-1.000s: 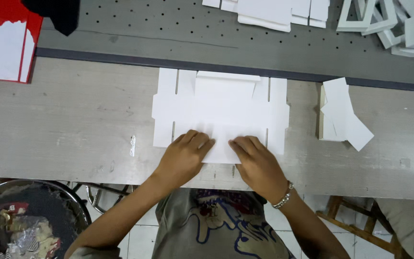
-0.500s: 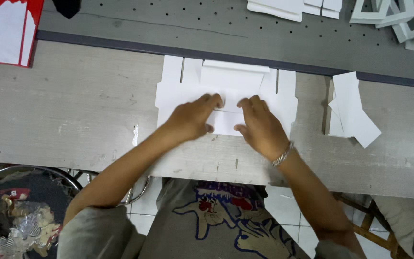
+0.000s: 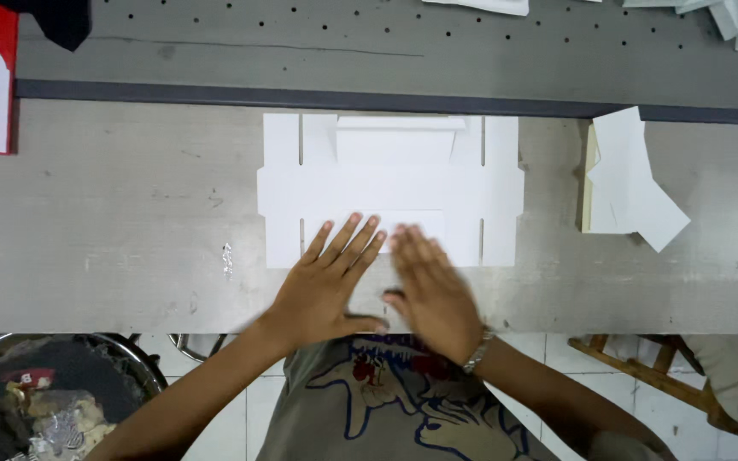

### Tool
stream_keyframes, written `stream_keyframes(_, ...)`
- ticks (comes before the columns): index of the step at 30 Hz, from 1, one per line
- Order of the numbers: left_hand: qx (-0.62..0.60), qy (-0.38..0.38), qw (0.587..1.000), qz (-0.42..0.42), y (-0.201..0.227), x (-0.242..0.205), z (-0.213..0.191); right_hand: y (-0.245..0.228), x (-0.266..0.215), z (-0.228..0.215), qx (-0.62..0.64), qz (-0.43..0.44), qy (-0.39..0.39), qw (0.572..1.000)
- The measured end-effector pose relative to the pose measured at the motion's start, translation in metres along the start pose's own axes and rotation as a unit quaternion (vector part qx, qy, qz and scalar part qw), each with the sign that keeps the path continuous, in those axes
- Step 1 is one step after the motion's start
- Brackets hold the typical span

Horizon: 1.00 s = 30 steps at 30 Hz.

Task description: The person assembles white cardboard boxes by hand on a workbench. They fold the pre-cut flaps of the flat sheets into rectangular shapes, tucking the tabs into slots to secure the structure, and then stack the completed boxes.

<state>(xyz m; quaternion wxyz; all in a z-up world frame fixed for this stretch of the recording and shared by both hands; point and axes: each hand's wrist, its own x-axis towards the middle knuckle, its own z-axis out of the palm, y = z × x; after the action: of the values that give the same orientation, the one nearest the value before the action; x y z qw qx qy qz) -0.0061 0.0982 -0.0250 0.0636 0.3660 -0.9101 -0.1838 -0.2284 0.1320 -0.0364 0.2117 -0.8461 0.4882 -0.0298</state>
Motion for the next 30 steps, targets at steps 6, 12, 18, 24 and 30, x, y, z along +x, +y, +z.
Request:
stream_keyframes(6, 0.004, 0.043, 0.999, 0.001, 0.001, 0.000, -0.004, 0.012, 0.011, -0.014, 0.032, -0.080, -0.003, 0.996)
stream_keyframes(12, -0.025, 0.086, 0.996, -0.019, 0.000, 0.001, 0.007, 0.042, -0.013, -0.023, -0.032, -0.030, 0.106, 0.993)
stream_keyframes(18, 0.051, 0.116, 0.992, 0.005, -0.020, 0.029, 0.015, 0.053, 0.019, -0.020, -0.089, -0.064, 0.180, 0.978)
stream_keyframes(24, 0.124, 0.044, 0.988, 0.085, -0.013, 0.039, -0.003, 0.061, 0.039, -0.024, -0.175, -0.159, 0.085, 0.968)
stream_keyframes(30, -0.091, -0.138, 0.983, -0.081, -0.048, 0.092, -0.002, 0.085, 0.084, -0.065, 0.038, -0.077, -0.133, 0.987)
